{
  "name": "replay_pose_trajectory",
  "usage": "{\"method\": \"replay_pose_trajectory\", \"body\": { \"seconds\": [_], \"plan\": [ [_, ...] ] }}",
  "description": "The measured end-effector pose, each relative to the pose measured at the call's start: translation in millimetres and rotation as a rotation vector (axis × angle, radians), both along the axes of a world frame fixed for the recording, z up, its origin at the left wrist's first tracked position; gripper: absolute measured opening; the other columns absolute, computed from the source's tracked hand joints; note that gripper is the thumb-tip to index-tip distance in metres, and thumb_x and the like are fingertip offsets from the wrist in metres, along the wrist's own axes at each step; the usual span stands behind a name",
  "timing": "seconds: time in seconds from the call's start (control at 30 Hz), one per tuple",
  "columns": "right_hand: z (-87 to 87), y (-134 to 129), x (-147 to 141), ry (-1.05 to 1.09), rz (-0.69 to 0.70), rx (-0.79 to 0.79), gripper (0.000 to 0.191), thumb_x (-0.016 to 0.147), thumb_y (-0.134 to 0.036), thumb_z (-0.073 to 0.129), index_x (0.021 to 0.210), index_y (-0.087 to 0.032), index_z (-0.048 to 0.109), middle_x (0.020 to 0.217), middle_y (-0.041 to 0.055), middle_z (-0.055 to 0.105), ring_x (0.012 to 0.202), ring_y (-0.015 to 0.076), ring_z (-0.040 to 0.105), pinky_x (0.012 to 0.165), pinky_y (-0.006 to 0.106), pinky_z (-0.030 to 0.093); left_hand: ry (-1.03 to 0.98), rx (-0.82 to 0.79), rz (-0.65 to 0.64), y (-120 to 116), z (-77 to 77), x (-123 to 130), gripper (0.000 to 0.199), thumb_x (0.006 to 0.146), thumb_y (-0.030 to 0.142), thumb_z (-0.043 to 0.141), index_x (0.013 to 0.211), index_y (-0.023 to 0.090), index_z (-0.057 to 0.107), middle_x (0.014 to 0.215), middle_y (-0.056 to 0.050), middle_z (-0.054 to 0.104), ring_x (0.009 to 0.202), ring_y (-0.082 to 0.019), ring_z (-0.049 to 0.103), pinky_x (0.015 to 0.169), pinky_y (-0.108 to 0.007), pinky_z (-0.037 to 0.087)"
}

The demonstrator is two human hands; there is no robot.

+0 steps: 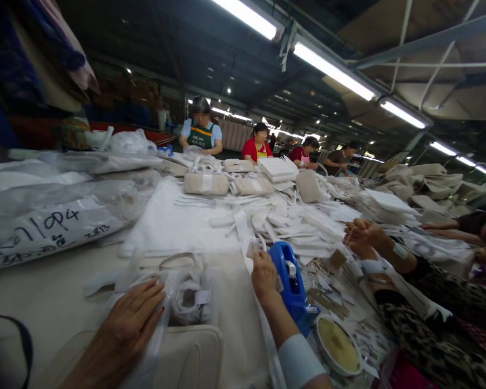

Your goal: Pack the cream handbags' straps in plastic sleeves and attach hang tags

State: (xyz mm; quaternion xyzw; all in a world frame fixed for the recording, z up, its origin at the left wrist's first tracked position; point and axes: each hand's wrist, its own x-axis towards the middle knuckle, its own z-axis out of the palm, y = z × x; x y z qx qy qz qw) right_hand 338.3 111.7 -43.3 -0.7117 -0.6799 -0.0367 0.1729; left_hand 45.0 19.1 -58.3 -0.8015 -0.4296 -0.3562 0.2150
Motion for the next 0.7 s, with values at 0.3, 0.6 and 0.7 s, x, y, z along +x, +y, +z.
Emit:
{"method": "replay_pose_trajectory", "body": {
  "seconds": [0.3, 0.6, 0.7],
  "plan": [
    [18.4, 56, 3, 0.153, 0.008, -0.022, 0.024, 0.079, -0.003, 0.043, 0.071, -0.017, 0.061, 0.099, 0.013, 0.062, 0.101, 0.0241, 0.05, 0.086, 0.036, 0.035, -0.016, -0.005, 0.002, -1, -9.4, -3, 0.025, 0.085, 0.018, 0.048, 0.106, 0.014, 0.061, 0.11, -0.008, 0.066, 0.113, -0.023, 0.053, 0.095, -0.035, 0.039],
    [85.8, 13, 2, 0.977, 0.067, -0.27, 0.015, 0.063, -0.031, 0.054, 0.069, -0.019, 0.049, 0.06, -0.0009, 0.057, 0.051, 0.0111, 0.048, 0.049, 0.023, 0.033, -0.079, -0.033, -0.058, 2, 1.8, -10, 0.024, 0.084, 0.027, 0.053, 0.105, 0.02, 0.061, 0.104, -0.005, 0.07, 0.103, -0.023, 0.062, 0.085, -0.033, 0.051],
    [101.4, -15, -9, 1.217, 0.118, -0.395, 0.026, 0.056, -0.035, 0.063, 0.071, -0.018, 0.05, 0.059, -0.0021, 0.058, 0.047, 0.0074, 0.045, 0.047, 0.02, 0.031, -0.293, -0.088, -0.103, 2, 29.6, -1, 0.019, 0.085, 0.03, 0.054, 0.1, 0.023, 0.064, 0.096, -0.002, 0.072, 0.093, -0.019, 0.066, 0.083, -0.028, 0.052]
  ]
}}
